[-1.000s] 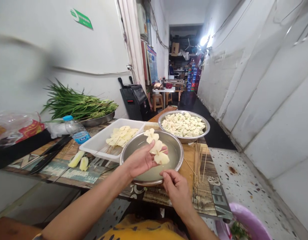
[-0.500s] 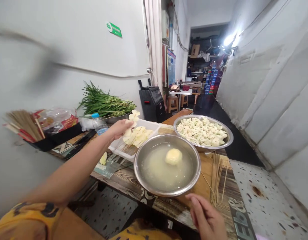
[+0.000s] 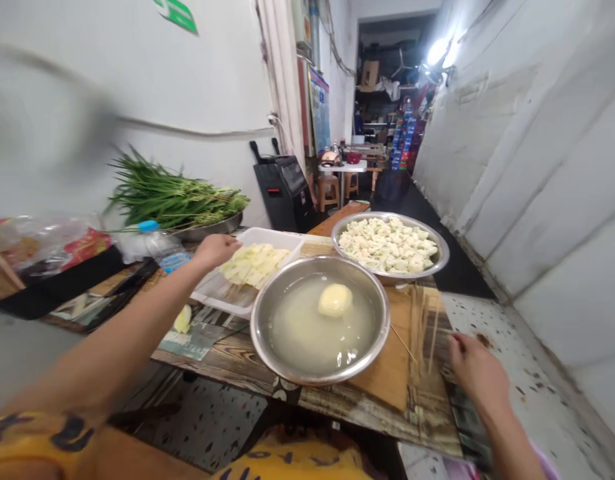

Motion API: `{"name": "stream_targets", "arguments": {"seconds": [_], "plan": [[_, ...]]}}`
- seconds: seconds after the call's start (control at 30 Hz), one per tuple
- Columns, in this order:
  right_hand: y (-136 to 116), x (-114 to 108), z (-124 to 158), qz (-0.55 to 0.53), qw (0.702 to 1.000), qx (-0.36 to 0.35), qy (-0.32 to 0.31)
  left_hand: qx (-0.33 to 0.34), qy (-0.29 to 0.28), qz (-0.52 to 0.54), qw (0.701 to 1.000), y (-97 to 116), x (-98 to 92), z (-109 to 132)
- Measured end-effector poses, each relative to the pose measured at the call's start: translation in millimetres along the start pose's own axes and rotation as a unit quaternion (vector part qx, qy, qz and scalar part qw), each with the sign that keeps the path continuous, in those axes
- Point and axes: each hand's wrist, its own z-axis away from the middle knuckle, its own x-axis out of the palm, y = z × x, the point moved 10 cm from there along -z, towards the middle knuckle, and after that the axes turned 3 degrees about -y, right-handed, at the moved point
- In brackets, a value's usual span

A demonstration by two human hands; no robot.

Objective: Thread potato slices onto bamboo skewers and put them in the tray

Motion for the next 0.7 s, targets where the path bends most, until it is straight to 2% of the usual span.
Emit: {"name": "stream_targets", "arguments": {"seconds": [0.07,0.13,0.2,0.27,0.3,0.37,0.47,0.57,0.67,0.7], "plan": [[-5,11,-4,0.022,0.999,0.003,-0.041,0.069,0.016,-0.075,0.995,35,0.4,17],[-11,20,-6,0.036,0.997,0.01,-0.073,0.154,0.005,-0.093,0.984,78,10.8,43],[-15,27,-6,0.045,0.995,0.02,-0.089,0.248,-0.075,-0.09,0.962,120,38.1,78],[-18,30,-6,0.046,0.994,0.028,-0.099,0.335,-0.201,-0.12,0.913,153,79.8,122],[-20,31,-6,0.044,0.993,0.029,-0.103,0.358,-0.255,-0.145,0.886,161,100.3,141],[-24,32,-6,0.034,0.993,0.022,-0.109,0.357,-0.344,-0.208,0.843,162,137.1,169],[-34,35,-4,0.015,0.994,0.008,-0.112,0.364,-0.394,-0.241,0.809,160,166.3,190],[-41,40,-3,0.004,0.994,0.014,-0.111,0.383,-0.433,-0.238,0.78,159,176.0,207],[-44,47,-3,-0.014,0.992,0.018,-0.123,0.398,-0.48,-0.227,0.748,156,175.9,219],[-44,49,-3,-0.023,0.991,0.017,-0.128,0.399,-0.48,-0.215,0.751,157,173.6,218]]}}
